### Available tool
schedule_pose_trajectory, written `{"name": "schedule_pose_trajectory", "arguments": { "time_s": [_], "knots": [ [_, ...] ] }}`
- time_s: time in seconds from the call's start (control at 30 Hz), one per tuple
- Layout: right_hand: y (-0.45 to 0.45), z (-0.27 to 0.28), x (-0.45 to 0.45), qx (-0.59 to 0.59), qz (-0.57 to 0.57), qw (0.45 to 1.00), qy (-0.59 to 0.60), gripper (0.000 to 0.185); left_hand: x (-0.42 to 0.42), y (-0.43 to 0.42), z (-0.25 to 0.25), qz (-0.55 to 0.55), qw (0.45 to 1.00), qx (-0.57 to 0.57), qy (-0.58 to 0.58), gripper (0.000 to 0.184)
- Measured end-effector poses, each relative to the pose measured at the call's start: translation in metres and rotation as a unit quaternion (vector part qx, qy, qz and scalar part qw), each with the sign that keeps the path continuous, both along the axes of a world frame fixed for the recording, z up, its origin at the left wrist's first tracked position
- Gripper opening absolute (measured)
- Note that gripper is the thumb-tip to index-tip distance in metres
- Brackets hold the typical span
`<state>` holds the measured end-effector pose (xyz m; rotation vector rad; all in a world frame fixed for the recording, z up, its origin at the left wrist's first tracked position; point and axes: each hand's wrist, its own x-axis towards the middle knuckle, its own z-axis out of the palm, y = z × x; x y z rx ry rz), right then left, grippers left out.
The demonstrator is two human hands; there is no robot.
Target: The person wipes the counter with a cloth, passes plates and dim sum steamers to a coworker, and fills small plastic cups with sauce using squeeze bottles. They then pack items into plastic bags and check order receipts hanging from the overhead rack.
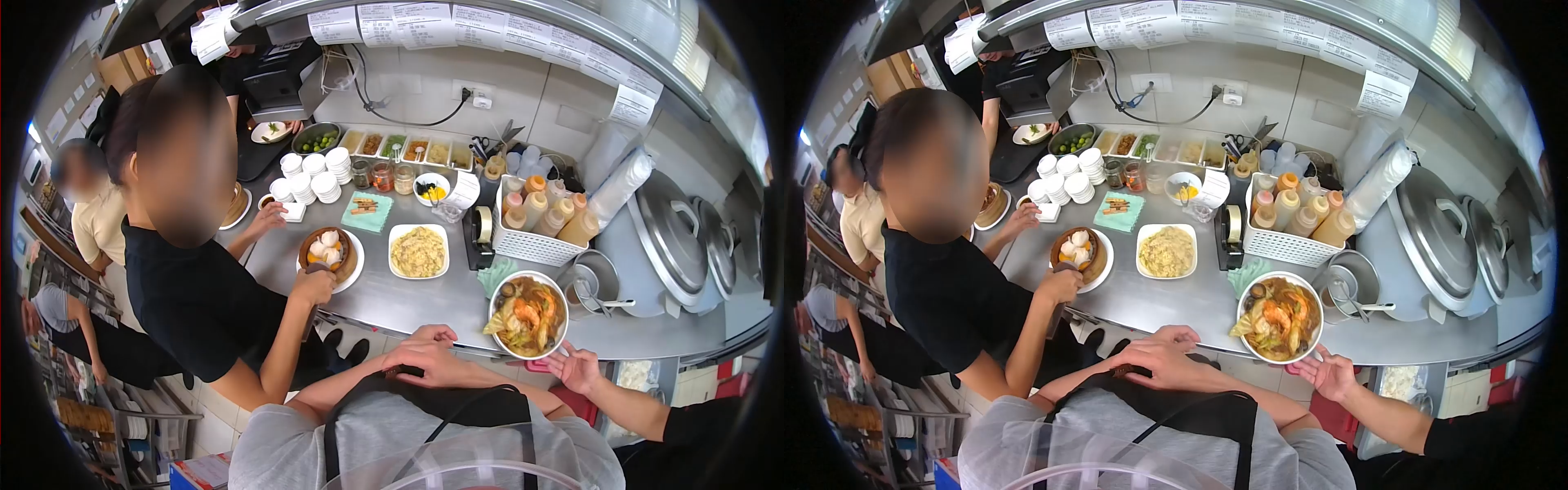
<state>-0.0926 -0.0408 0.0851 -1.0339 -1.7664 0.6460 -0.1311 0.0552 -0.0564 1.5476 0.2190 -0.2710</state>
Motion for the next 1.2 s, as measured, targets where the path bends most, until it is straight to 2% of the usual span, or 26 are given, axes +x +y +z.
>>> {"name": "schedule_pose_trajectory", "arguments": {
  "time_s": [0.23,0.27,0.3,0.33,0.37,0.4,0.43,0.47,0.5,0.53,0.57,0.6,0.67,0.7,0.77,0.87,1.0,1.03,1.07,1.13,1.2],
  "knots": [
    [-0.003,0.006,0.001,0.012,-0.039,0.999,-0.019,0.026,-0.005,0.002,0.004,0.02,1.0,-0.014,0.019,0.019],
    [-0.004,0.007,0.002,0.019,-0.064,0.997,-0.04,0.026,-0.015,0.003,0.009,0.05,0.996,-0.022,-0.072,0.02],
    [-0.003,0.005,0.006,0.019,-0.061,0.997,-0.04,0.026,-0.018,0.004,0.003,0.066,0.991,-0.025,-0.117,0.02],
    [-0.001,-0.001,0.012,0.044,-0.105,0.993,-0.038,0.025,-0.02,0.004,-0.003,0.082,0.983,-0.028,-0.162,0.021],
    [0.001,-0.007,0.018,0.069,-0.148,0.986,-0.037,0.024,-0.014,0.008,-0.003,0.066,0.955,0.186,-0.22,0.022],
    [0.002,-0.015,0.023,0.07,-0.145,0.986,-0.037,0.024,-0.015,0.01,-0.004,0.096,0.949,0.232,-0.19,0.022],
    [0.004,-0.024,0.028,0.045,-0.225,0.973,0.026,0.024,-0.016,0.009,0.019,0.122,0.941,0.274,-0.157,0.021],
    [0.006,-0.036,0.035,0.02,-0.304,0.948,0.088,0.024,-0.018,0.012,0.017,0.125,0.94,0.275,-0.156,0.021],
    [0.007,-0.051,0.044,0.019,-0.301,0.949,0.088,0.024,-0.018,0.017,0.01,0.163,0.956,0.23,-0.088,0.019],
    [0.007,-0.071,0.053,-0.028,-0.361,0.93,0.067,0.025,-0.019,0.021,0.001,0.199,0.963,0.182,-0.019,0.017],
    [0.008,-0.09,0.061,-0.076,-0.418,0.904,0.045,0.026,-0.02,0.024,-0.01,0.243,0.946,0.209,-0.04,0.014],
    [0.008,-0.109,0.066,-0.079,-0.415,0.905,0.045,0.026,-0.021,0.029,-0.019,0.247,0.946,0.207,-0.038,0.014],
    [0.008,-0.144,0.073,-0.061,-0.453,0.885,-0.092,0.03,-0.022,0.035,-0.025,0.31,0.904,0.288,-0.065,0.014],
    [0.009,-0.159,0.077,-0.063,-0.445,0.889,-0.091,0.03,-0.022,0.036,-0.022,0.337,0.882,0.322,-0.074,0.014],
    [0.009,-0.18,0.075,-0.087,-0.462,0.861,-0.195,0.034,-0.021,0.043,-0.033,0.344,0.882,0.315,-0.07,0.014],
    [0.006,-0.19,0.076,-0.079,-0.453,0.858,-0.23,0.035,-0.023,0.047,-0.048,0.351,0.881,0.31,-0.063,0.014],
    [0.007,-0.192,0.079,-0.061,-0.448,0.871,-0.191,0.033,-0.022,0.056,-0.049,0.352,0.89,0.287,-0.037,0.014],
    [0.007,-0.191,0.079,-0.062,-0.449,0.874,-0.178,0.031,-0.023,0.056,-0.05,0.376,0.903,0.199,-0.052,0.012],
    [0.007,-0.189,0.079,-0.067,-0.447,0.874,-0.177,0.031,-0.023,0.056,-0.05,0.377,0.904,0.197,-0.047,0.012],
    [0.007,-0.186,0.079,-0.072,-0.44,0.879,-0.168,0.029,-0.024,0.059,-0.051,0.405,0.91,0.077,-0.032,0.012],
    [0.007,-0.186,0.08,-0.071,-0.438,0.881,-0.165,0.028,-0.025,0.059,-0.051,0.396,0.913,0.084,-0.039,0.013]
  ]
}}
